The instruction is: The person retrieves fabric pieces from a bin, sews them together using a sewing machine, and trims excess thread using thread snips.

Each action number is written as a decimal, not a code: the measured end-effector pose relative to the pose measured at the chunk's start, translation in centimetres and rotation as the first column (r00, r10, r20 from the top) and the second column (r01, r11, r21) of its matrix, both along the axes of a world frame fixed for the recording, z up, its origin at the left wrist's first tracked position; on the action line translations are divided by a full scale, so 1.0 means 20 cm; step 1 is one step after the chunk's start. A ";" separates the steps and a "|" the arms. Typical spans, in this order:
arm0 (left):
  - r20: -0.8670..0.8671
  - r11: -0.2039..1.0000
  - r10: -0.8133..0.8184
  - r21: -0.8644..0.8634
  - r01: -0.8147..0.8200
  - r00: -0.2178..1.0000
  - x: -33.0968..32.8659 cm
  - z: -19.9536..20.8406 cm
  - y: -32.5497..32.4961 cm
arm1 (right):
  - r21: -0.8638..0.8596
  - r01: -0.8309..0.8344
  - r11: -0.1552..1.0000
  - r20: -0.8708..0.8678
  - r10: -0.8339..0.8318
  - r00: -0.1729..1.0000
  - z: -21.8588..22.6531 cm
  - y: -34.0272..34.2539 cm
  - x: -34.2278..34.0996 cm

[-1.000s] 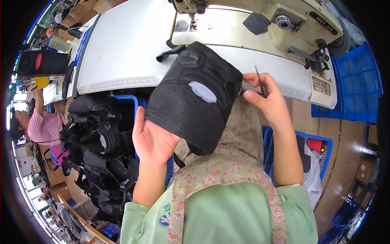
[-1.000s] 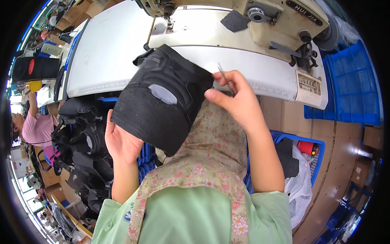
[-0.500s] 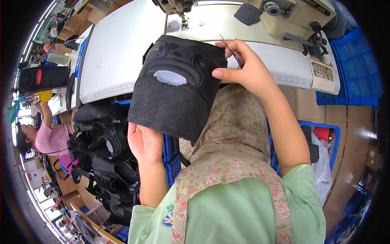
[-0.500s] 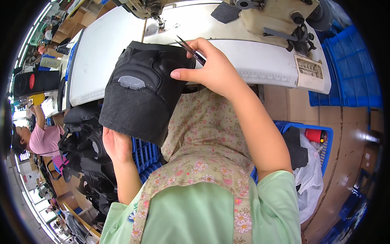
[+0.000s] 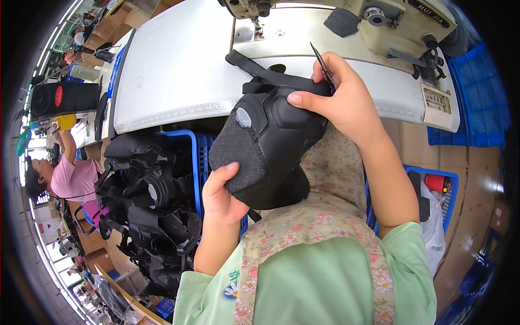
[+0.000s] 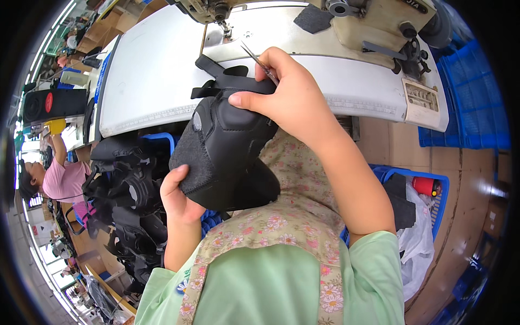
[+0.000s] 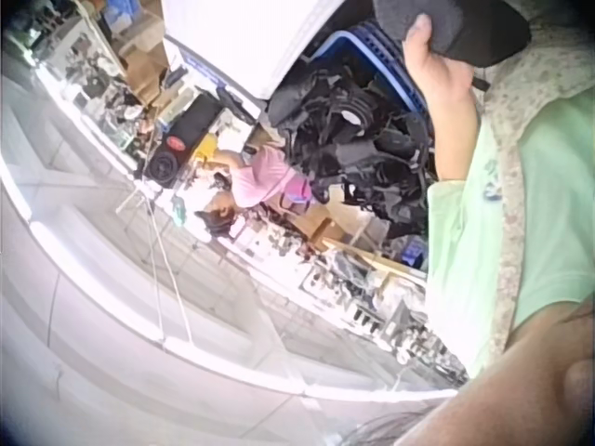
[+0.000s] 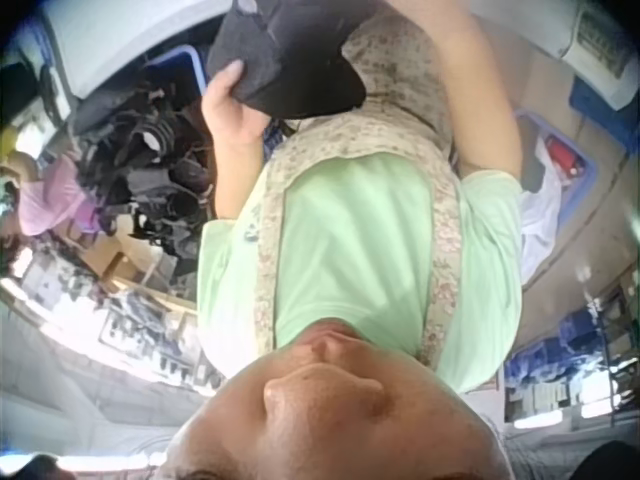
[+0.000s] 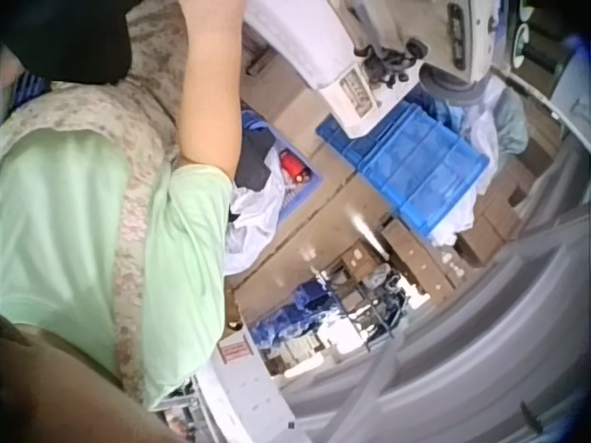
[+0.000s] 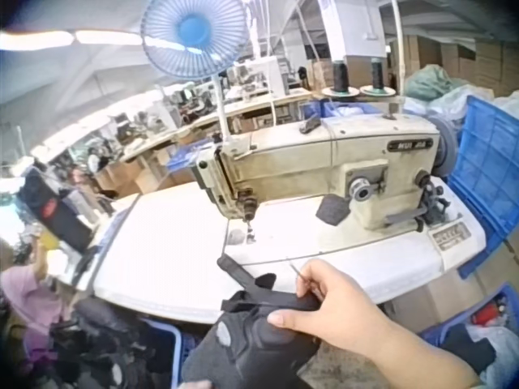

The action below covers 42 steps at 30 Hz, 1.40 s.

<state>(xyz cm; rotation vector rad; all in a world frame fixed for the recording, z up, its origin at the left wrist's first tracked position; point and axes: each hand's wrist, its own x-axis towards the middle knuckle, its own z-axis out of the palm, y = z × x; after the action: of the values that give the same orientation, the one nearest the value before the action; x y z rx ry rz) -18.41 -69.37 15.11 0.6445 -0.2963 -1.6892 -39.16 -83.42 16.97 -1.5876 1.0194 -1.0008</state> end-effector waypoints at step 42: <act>0.192 0.986 0.082 0.129 -0.108 0.978 -0.07 0.07 0.03 | 0.119 0.001 0.993 0.095 -0.012 0.995 -0.17 0.02 -0.04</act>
<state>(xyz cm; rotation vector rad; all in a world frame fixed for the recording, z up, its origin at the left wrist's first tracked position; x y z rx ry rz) -19.73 -68.71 16.60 0.9097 -0.2779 -1.5699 -40.01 -83.04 13.50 -1.4272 1.0004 -0.9922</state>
